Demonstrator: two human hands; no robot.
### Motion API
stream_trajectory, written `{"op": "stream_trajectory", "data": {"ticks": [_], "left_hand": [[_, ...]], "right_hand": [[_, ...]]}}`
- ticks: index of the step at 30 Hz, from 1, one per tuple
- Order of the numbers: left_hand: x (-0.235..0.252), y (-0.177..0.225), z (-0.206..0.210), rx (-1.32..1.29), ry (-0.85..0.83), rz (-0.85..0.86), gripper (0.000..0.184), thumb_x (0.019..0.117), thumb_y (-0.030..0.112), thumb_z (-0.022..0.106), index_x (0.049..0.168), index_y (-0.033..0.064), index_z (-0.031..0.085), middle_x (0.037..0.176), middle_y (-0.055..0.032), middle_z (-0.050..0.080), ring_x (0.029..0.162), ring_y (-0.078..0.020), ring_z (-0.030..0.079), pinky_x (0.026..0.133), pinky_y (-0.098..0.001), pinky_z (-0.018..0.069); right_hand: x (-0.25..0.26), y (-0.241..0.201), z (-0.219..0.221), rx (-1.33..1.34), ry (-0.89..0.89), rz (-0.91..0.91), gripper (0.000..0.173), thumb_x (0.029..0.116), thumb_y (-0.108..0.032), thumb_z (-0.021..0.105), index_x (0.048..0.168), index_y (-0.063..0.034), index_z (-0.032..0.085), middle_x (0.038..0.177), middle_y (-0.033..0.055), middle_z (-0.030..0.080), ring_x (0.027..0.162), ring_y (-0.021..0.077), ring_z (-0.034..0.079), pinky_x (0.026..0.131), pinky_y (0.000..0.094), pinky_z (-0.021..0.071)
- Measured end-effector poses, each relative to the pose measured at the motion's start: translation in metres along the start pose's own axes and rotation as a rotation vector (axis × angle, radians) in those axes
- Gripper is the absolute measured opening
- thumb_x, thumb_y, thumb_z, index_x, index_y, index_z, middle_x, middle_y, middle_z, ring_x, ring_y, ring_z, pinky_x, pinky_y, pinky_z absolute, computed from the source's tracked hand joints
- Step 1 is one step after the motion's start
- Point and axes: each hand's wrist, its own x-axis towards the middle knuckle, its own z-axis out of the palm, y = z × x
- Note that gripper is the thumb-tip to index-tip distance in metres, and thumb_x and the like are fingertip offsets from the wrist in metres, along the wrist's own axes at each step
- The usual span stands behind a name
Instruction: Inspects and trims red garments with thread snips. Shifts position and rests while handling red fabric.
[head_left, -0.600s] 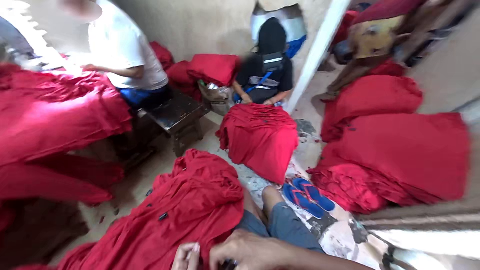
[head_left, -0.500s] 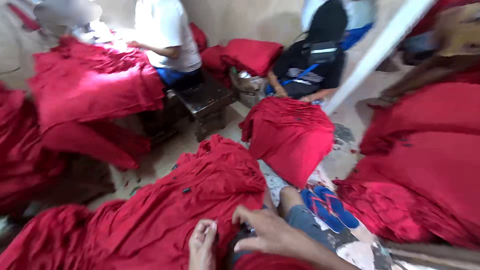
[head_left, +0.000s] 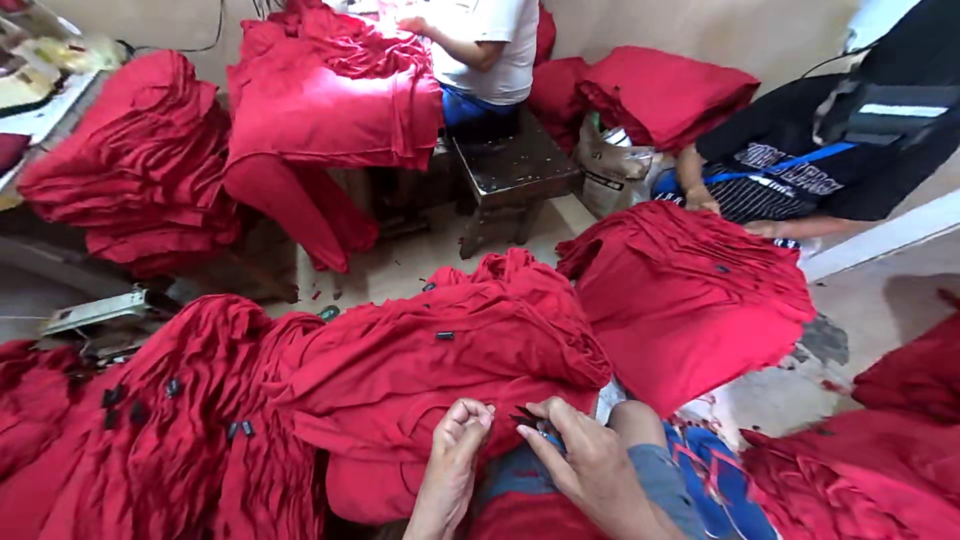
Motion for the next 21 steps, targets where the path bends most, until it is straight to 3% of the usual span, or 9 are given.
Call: {"op": "stream_trajectory", "data": {"ticks": [2,5,9,17,19,21], "left_hand": [[-0.001,-0.001,0.001,0.024,-0.007,0.018,0.01,0.0995,0.007,0.058,0.102,0.0079,0.068,0.096,0.0006,0.07,0.087,-0.004,0.065,0.082,-0.0222,0.0536],[0.0,-0.005,-0.001,0.047,-0.025,0.045,0.008,0.0983,0.008,0.061,0.101,0.0076,0.068,0.096,0.0007,0.069,0.09,-0.0057,0.065,0.083,-0.0249,0.0539],[-0.001,-0.004,0.0,0.082,-0.058,0.053,0.009,0.0982,0.005,0.059,0.1,0.0072,0.068,0.098,0.0008,0.069,0.092,-0.0052,0.064,0.085,-0.0239,0.0536],[0.001,-0.004,0.0,0.097,-0.055,0.032,0.009,0.0994,0.004,0.056,0.098,0.0062,0.065,0.084,0.0031,0.065,0.077,-0.0023,0.061,0.074,-0.0206,0.0515],[0.002,-0.004,0.002,0.072,0.002,0.002,0.012,0.1,0.004,0.054,0.097,0.0067,0.065,0.078,0.0039,0.062,0.068,-0.0009,0.056,0.066,-0.018,0.0485],[0.003,-0.006,0.001,0.047,0.028,-0.028,0.012,0.1004,0.005,0.053,0.097,0.0068,0.065,0.075,0.0041,0.059,0.063,-0.0008,0.053,0.062,-0.0177,0.047]], "right_hand": [[-0.001,-0.002,0.001,-0.026,-0.018,0.005,0.023,0.0958,-0.027,0.063,0.1,-0.0068,0.072,0.088,0.0049,0.073,0.075,0.0147,0.071,0.063,0.0306,0.0589],[0.004,-0.014,-0.008,0.001,-0.126,0.073,0.021,0.0951,-0.019,0.066,0.1,0.0004,0.074,0.092,0.0127,0.076,0.08,0.025,0.075,0.071,0.041,0.0613],[-0.003,0.002,0.01,-0.053,-0.036,-0.05,0.023,0.0975,-0.028,0.06,0.099,-0.0079,0.072,0.086,0.0036,0.072,0.076,0.0146,0.071,0.064,0.0301,0.0589],[-0.003,0.009,0.014,0.049,-0.036,-0.006,0.024,0.1019,-0.025,0.056,0.099,-0.0068,0.071,0.085,0.0039,0.072,0.076,0.0126,0.07,0.067,0.0286,0.0587],[-0.002,0.011,0.013,0.161,-0.033,0.131,0.026,0.0992,-0.032,0.062,0.105,-0.0071,0.068,0.084,0.0015,0.071,0.072,0.0087,0.068,0.063,0.0282,0.058],[-0.001,0.011,0.013,0.2,-0.033,0.242,0.04,0.091,-0.047,0.07,0.107,-0.0102,0.063,0.075,-0.0028,0.063,0.062,0.0051,0.058,0.054,0.0257,0.0509]]}}
